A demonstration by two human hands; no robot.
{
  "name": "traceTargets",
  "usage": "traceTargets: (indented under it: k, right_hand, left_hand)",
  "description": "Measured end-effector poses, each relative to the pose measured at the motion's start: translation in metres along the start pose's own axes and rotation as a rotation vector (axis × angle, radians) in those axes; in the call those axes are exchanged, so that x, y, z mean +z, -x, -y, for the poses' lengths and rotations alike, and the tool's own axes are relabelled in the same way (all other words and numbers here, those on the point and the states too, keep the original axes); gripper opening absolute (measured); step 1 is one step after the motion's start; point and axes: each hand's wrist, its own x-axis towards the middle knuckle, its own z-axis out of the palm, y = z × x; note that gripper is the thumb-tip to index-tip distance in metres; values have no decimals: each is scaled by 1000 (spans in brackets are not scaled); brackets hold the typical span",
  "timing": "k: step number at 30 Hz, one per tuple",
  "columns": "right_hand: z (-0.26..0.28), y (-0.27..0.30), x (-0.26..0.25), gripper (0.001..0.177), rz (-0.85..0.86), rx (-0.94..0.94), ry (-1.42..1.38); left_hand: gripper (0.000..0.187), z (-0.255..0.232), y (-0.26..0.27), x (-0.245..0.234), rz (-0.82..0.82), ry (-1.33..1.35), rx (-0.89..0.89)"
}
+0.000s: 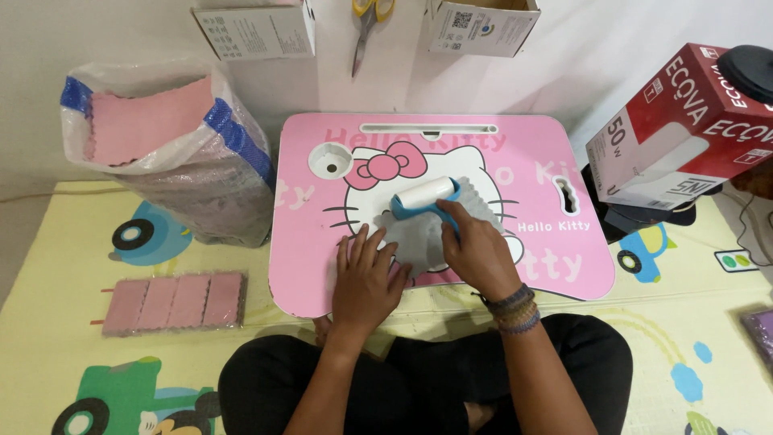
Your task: Cleaning small fabric squares with a lint roller and packaging them into individual plastic bags.
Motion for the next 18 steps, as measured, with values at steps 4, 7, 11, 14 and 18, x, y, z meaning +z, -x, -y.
traceTargets:
  k: [4, 7, 11, 14, 18]
  right_hand:
    - [1, 39, -14, 40, 45, 42, 5]
    - [-8, 68, -21, 42, 54, 85, -16]
    - [-15, 89, -25, 41, 71, 128, -24]
    - [-20, 77, -20, 41, 59, 96, -39]
    - [-17, 41, -8, 39, 24, 38, -33]
  left_hand:
    - [42, -1, 1, -2, 21, 10, -15]
    - [40, 1, 2, 4, -48, -4, 19]
    - [39, 1, 3, 6, -93, -22, 43]
    - [38, 1, 1, 5, -121, -26, 56]
    - [39, 1, 1, 5, -95, -21, 46]
